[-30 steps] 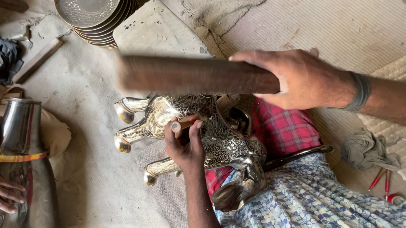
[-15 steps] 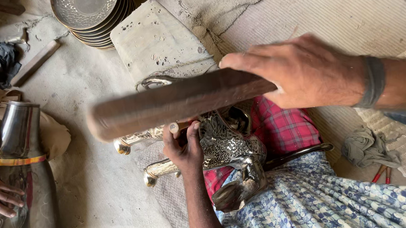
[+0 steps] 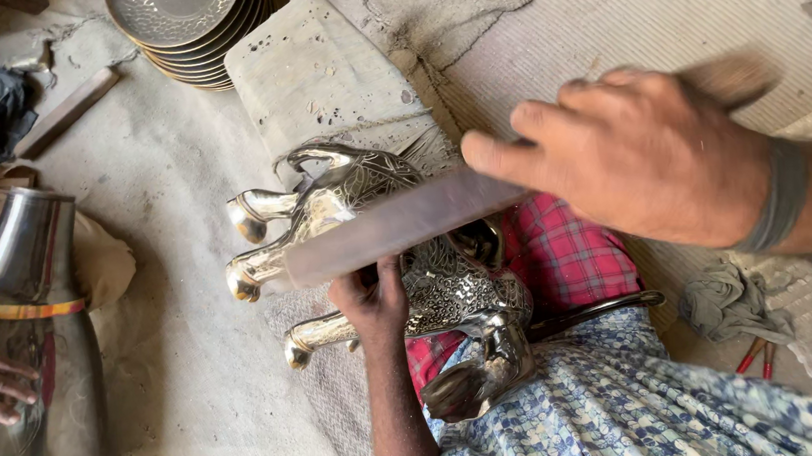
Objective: The person uses a chisel and hammer to engrave intricate patterns onto a silver-colored metal animal figurine. They repeatedly strike the chisel with the hammer to create detailed designs on the figurine's surface.
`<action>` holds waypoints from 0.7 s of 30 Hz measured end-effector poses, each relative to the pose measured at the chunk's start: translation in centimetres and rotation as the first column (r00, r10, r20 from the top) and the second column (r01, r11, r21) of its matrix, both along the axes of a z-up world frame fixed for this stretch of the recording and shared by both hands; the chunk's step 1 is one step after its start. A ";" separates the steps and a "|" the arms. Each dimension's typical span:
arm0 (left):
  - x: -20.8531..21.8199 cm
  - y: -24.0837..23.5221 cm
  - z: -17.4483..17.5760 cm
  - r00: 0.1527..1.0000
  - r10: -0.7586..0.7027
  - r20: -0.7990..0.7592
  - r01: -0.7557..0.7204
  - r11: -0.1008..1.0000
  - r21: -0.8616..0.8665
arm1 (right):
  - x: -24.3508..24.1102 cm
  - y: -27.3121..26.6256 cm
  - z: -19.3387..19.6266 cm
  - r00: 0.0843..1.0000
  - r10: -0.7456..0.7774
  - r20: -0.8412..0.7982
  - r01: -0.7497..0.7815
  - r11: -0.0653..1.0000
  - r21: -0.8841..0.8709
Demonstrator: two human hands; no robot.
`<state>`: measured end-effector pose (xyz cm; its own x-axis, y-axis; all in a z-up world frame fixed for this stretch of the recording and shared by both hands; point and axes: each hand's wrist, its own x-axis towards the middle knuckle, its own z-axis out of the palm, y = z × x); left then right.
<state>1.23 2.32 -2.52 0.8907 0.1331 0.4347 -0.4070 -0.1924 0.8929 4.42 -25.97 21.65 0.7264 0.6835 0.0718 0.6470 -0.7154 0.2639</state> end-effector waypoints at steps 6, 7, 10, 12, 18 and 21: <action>0.3 0.3 -0.2 1.000 -0.002 -0.012 0.002 0.999 0.042 | -0.3 1.1 0.7 0.997 0.003 0.071 -0.003 1.000 0.002; 0.5 0.3 -0.2 1.000 -0.011 -0.007 0.011 0.998 0.058 | -0.3 1.2 0.7 0.998 0.043 0.047 -0.051 0.985 0.167; 0.3 0.1 0.3 0.999 -0.035 -0.027 0.036 0.999 0.027 | -0.4 1.4 0.8 0.996 0.080 0.036 -0.088 0.942 0.325; 0.4 0.2 0.9 1.000 -0.020 -0.014 0.021 0.998 0.062 | -0.3 1.8 1.0 0.995 -0.014 0.101 0.012 1.000 0.016; 0.2 0.4 0.7 0.999 -0.014 -0.030 0.016 0.997 0.072 | -0.3 3.0 1.6 0.994 -0.043 0.096 0.035 0.996 0.081; 0.4 0.4 -0.4 0.997 -0.002 -0.079 0.012 0.992 0.126 | -0.4 2.6 0.9 0.989 0.091 -0.120 -0.026 0.888 0.459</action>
<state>1.65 2.77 -2.89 0.9235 0.0752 0.3762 -0.3382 -0.3034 0.8909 3.99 -23.32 22.57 0.7109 0.6410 0.2894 0.6975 -0.6952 -0.1736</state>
